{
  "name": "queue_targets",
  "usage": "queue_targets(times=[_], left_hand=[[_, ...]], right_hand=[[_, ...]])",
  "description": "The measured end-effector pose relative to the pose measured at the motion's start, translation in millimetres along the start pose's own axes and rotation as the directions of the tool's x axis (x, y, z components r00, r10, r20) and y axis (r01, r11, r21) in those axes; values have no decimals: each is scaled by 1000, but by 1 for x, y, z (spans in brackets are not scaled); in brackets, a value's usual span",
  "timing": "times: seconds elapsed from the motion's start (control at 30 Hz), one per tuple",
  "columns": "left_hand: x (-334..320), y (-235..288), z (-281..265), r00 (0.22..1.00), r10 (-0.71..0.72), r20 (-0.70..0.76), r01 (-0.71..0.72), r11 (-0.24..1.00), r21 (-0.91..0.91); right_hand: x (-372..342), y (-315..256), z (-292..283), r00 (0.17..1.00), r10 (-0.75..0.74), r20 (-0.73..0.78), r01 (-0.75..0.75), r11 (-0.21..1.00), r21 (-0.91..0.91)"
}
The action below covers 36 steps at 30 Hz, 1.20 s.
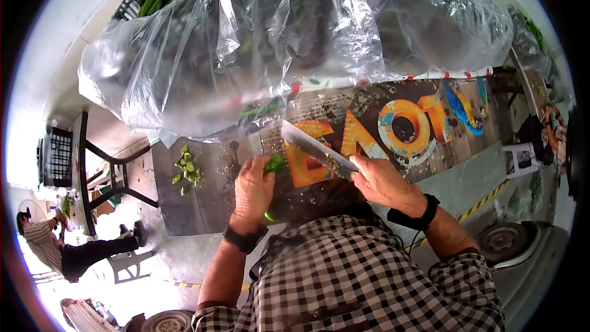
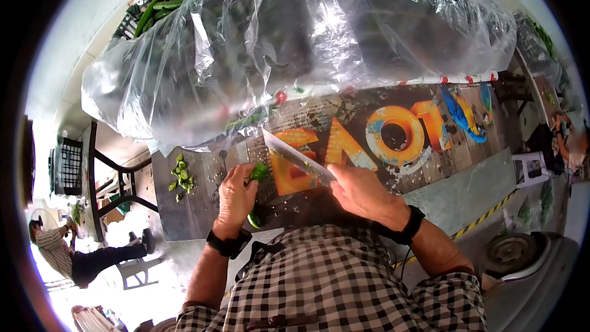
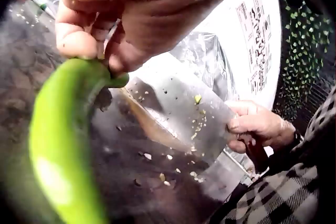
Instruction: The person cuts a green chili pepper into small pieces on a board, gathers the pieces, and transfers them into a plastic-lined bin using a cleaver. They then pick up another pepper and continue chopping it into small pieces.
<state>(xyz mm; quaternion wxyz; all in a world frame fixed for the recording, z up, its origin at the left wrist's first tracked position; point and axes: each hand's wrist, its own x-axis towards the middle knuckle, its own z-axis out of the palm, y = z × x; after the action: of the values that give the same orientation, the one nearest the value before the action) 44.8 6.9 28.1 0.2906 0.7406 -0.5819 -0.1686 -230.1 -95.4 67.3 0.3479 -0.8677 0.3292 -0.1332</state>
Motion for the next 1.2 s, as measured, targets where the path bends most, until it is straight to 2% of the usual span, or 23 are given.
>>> queue_targets(times=[0.03,0.07,0.2,0.3,0.43,0.47,0.57,0.6,0.7,0.8,0.87,1.03,1.1,1.2], left_hand=[[0,-1,-1,998,-58,25,60,997,-54],[0,-10,4,999,29,-45,-30,999,-26],[2,-14,4,975,-215,59,223,948,-227],[0,-16,15,966,-257,27,255,933,-253],[-8,-2,21,969,-237,-63,206,926,-317],[-11,4,20,955,-292,-44,250,880,-404],[-18,9,23,952,-305,-22,260,845,-468],[-17,14,20,947,-321,-14,284,856,-431],[-11,3,20,982,-176,-65,153,953,-260],[3,-3,22,978,-174,-118,142,960,-240],[6,1,20,973,-221,-72,195,946,-260],[-1,-8,22,928,-371,-22,317,822,-472],[-6,-7,20,894,-447,8,385,760,-523],[-16,-7,18,875,-484,-21,381,713,-589]], right_hand=[[-1,0,1,1000,5,-7,-5,1000,22],[-1,0,0,1000,11,0,-11,999,30],[-2,-1,-1,998,49,32,-50,998,47],[-4,4,2,997,74,38,-78,991,106],[-6,2,-3,995,77,56,-85,982,171],[-8,3,-4,991,107,83,-121,974,193],[-11,1,-4,974,164,159,-200,949,245],[-11,0,-4,971,166,172,-207,945,253],[-8,-10,-7,963,179,203,-236,921,309],[-5,-13,-6,958,181,223,-248,913,323],[-5,-15,-5,952,192,240,-269,899,346],[-4,-21,-8,918,241,315,-367,816,447],[-6,-24,-8,921,231,315,-362,809,463],[-4,-28,-9,925,204,322,-343,813,470]])
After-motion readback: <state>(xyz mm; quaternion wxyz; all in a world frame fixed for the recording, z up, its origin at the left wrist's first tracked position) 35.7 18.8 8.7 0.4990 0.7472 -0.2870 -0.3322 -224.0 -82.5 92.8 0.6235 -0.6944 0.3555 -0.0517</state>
